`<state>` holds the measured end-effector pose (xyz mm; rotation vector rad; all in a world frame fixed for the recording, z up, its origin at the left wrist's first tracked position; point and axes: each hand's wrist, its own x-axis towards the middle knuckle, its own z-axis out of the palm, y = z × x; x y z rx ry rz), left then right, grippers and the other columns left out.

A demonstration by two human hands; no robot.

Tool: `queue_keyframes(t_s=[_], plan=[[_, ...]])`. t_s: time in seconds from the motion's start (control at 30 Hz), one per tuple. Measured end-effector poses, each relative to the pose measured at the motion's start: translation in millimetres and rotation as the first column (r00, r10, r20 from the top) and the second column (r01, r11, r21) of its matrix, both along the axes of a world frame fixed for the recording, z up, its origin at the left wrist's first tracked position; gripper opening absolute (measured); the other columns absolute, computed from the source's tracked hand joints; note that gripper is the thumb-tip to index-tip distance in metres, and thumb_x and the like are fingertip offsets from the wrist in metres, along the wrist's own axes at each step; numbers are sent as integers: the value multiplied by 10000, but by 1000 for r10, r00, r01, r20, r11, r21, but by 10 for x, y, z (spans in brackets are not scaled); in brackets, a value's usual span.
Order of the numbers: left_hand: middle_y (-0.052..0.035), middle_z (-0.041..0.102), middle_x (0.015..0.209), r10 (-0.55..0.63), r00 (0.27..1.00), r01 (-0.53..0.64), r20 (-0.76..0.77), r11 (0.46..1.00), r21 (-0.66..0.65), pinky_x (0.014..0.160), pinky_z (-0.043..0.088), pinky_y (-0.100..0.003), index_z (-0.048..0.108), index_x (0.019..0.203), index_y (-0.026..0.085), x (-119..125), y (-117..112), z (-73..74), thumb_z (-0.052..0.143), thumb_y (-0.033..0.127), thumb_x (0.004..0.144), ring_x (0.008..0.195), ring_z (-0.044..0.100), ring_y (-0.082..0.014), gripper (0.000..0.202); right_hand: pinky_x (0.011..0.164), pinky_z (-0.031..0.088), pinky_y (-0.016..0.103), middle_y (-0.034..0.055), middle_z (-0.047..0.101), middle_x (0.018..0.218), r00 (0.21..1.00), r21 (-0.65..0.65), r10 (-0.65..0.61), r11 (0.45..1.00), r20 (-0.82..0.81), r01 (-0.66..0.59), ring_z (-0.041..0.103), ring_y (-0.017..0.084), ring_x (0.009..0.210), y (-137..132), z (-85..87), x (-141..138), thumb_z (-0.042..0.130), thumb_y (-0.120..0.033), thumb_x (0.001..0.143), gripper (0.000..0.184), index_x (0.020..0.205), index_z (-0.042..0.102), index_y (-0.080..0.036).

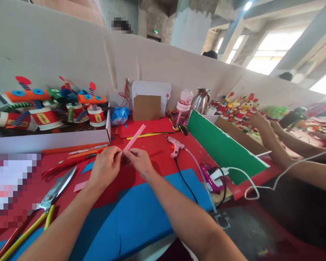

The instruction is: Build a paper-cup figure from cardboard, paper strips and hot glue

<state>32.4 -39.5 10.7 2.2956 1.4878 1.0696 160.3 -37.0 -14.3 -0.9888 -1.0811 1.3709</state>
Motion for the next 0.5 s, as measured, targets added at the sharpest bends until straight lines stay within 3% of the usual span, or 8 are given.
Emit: queue_keyframes(t_s=[0.27, 0.37, 0.5], plan=[[-59, 637, 805, -43, 994, 58, 101, 986, -159, 667, 464, -316, 528, 814, 208, -29, 22, -24, 425, 543, 837, 730, 593, -215, 351, 556, 503, 225, -12, 651, 611, 991, 10, -124, 992, -48, 125, 603, 110, 554, 54, 126, 143, 706, -567, 651, 387, 698, 693, -184], [-25, 645, 754, -81, 988, 120, 132, 940, -319, 612, 443, -285, 574, 838, 203, -47, 14, 6, 444, 623, 805, 684, 582, -198, 441, 557, 511, 226, -11, 642, 596, 985, 28, -171, 985, -35, 172, 591, 101, 536, 80, 142, 198, 691, -560, 679, 382, 715, 694, -179], [19, 556, 583, -43, 970, 154, 237, 867, -474, 528, 368, -245, 574, 682, 195, -31, -17, 48, 487, 697, 745, 573, 494, -153, 514, 532, 509, 215, -10, 643, 584, 986, 38, -167, 985, -23, 168, 582, 95, 522, 87, 138, 202, 694, -565, 682, 390, 722, 701, -178]])
